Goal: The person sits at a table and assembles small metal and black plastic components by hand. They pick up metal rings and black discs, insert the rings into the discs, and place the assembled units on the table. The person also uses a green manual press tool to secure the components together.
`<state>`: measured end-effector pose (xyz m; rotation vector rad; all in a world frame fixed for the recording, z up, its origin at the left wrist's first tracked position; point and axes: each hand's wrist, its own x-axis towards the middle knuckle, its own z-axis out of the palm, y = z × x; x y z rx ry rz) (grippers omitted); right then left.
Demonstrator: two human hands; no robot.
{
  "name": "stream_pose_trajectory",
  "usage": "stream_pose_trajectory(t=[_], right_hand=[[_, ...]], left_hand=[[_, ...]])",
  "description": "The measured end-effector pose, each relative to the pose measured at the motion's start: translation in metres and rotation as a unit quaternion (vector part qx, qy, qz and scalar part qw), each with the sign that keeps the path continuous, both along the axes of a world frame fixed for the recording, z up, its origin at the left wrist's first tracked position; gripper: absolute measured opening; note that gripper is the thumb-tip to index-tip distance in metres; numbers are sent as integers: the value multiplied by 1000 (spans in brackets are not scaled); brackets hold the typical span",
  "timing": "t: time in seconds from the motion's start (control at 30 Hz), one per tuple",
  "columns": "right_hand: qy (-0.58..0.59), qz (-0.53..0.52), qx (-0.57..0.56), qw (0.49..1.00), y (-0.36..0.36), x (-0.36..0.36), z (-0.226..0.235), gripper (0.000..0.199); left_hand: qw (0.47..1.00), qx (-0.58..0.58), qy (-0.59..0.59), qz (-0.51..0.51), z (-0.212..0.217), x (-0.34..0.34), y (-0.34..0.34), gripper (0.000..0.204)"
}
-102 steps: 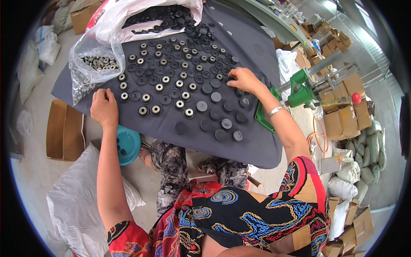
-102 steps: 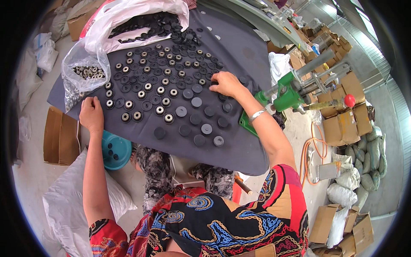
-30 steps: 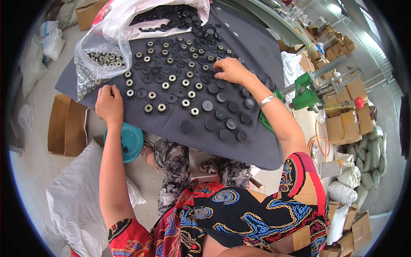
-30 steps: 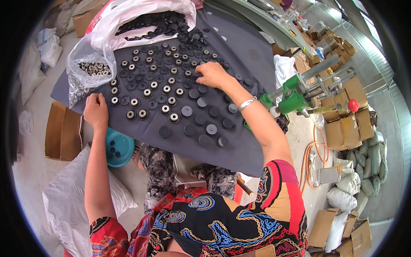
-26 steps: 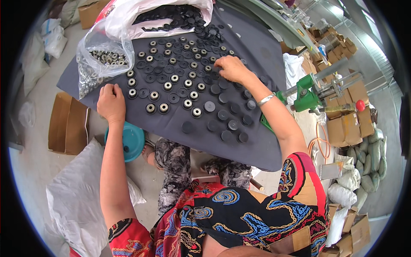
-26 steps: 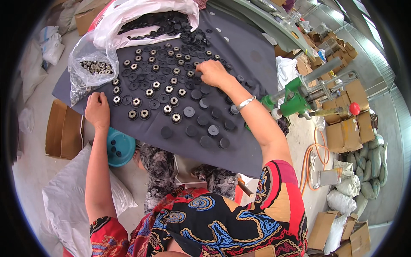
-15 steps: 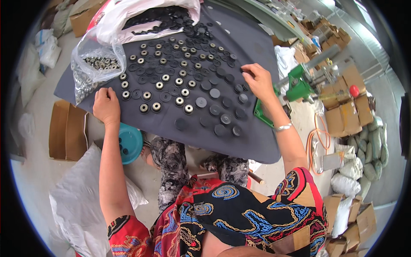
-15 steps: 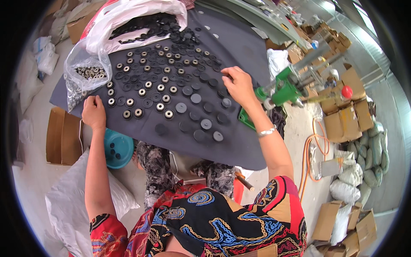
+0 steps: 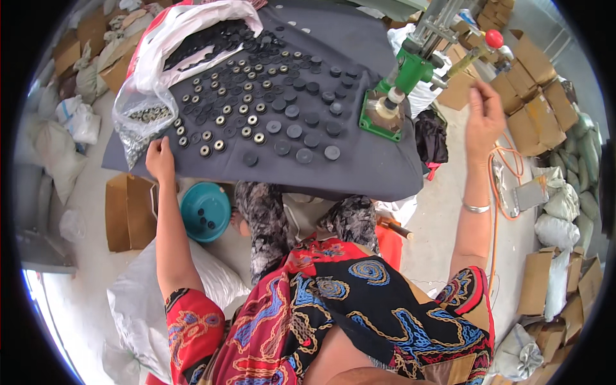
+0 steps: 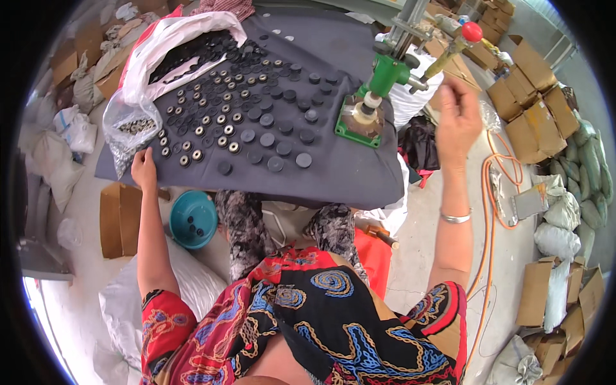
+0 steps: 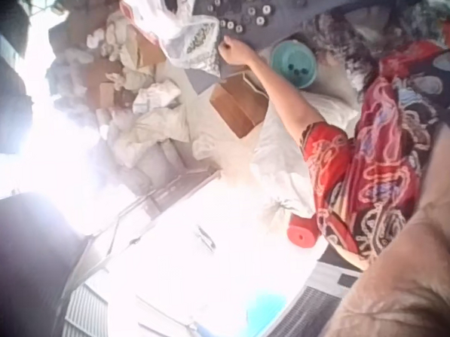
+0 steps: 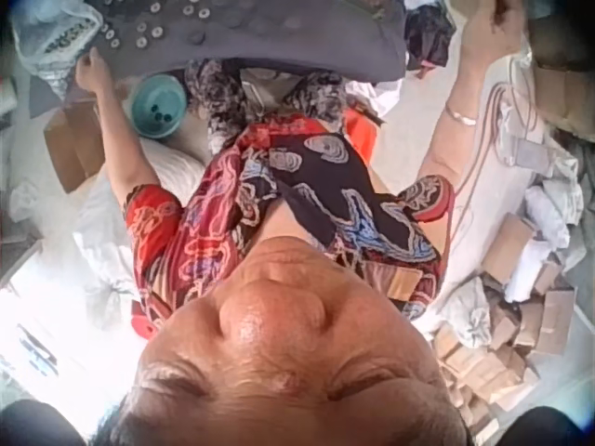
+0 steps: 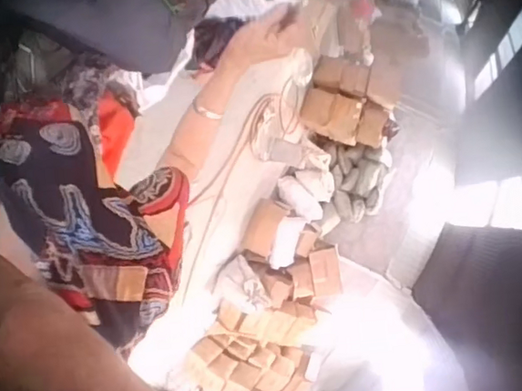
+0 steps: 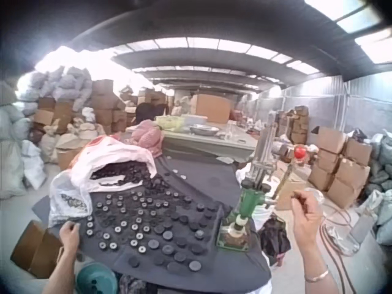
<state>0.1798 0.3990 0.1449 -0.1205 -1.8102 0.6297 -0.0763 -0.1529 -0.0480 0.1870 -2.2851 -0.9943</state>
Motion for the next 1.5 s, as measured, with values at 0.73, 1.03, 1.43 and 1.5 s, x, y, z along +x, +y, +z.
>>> stream_pose_trajectory(t=[0.73, 1.03, 1.43, 1.5], right_hand=[[105, 133, -104, 980, 117, -83, 79, 42], [-16, 205, -195, 959, 78, -82, 117, 30], [6, 163, -196, 967, 76, -89, 109, 21], [11, 168, -194, 966, 78, -89, 109, 20]], left_hand=[[975, -134, 17, -176, -1, 140, 162, 48], [925, 38, 54, -374, 54, 138, 265, 56], [854, -4, -23, -521, 51, 96, 427, 67], [852, -2, -17, -523, 46, 95, 435, 69]])
